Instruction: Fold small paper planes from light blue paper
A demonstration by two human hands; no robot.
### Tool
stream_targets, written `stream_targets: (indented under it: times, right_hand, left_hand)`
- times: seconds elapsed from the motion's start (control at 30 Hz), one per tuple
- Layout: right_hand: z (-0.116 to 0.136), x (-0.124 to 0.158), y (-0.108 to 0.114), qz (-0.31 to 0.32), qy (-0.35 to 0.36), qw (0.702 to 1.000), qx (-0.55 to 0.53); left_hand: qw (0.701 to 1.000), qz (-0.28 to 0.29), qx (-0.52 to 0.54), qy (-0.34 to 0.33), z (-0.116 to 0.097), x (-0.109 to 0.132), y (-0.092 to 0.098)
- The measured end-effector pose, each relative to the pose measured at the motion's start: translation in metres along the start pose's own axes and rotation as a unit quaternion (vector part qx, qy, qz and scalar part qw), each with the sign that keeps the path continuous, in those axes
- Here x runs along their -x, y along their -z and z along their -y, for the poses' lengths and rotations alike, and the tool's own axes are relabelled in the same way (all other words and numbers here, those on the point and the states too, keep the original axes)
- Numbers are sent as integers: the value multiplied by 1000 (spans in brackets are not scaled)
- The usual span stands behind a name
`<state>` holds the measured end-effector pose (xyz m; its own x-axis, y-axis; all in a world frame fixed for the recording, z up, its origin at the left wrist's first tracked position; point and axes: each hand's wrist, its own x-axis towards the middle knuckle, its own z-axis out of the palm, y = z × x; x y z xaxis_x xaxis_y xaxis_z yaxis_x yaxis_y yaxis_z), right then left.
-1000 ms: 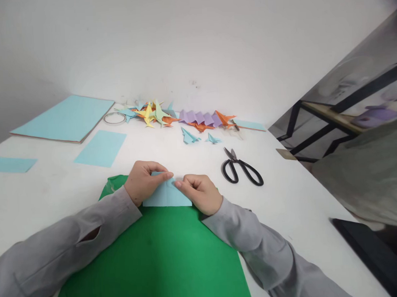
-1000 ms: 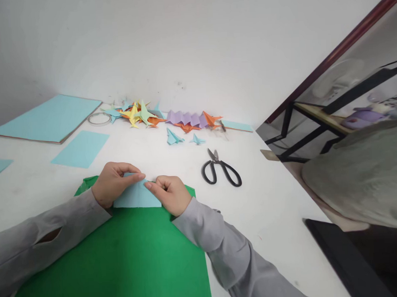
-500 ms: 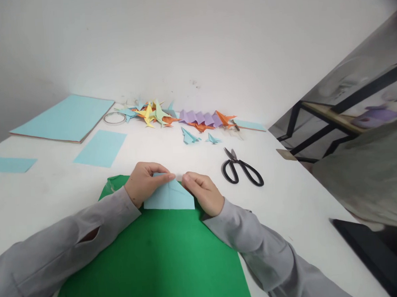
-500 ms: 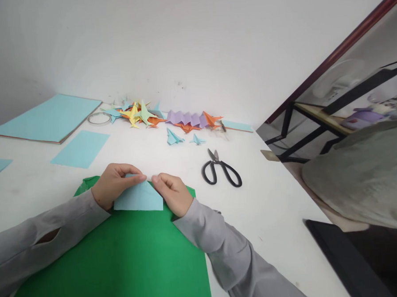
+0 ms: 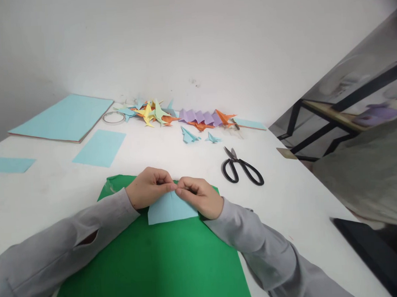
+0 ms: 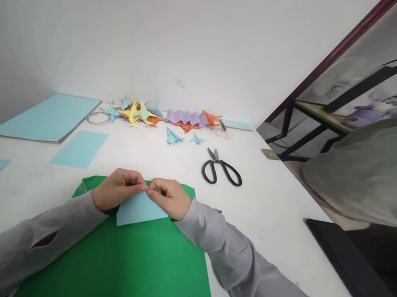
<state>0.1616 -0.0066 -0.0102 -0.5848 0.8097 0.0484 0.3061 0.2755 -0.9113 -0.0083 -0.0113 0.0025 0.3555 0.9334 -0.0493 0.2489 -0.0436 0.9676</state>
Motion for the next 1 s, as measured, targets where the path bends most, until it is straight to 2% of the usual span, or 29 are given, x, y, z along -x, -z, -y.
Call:
stream_targets:
  times: [0.13,0.33,0.63,0.83,1.0]
  right_hand:
    - [1,0,0,-15,20,999,31]
    - [3,-1,-2,-26,15,1000,4]
    - [0,-1,-4,-43,6,999,1]
    - [1,0,-2,-32,6,999,-3]
    - [0,-1,-2,-60,-7,998,-19]
  left_hand:
    - [1000,-5,11,13,-2,0,-1]
    - [998,-22,35,50,-1,-1,-1]
    - [1000,-26,3,17,0,-3,0]
    - [997,-29,57,49,-1,-1,-2]
    - [997,-59,32,43,0,-2,-2]
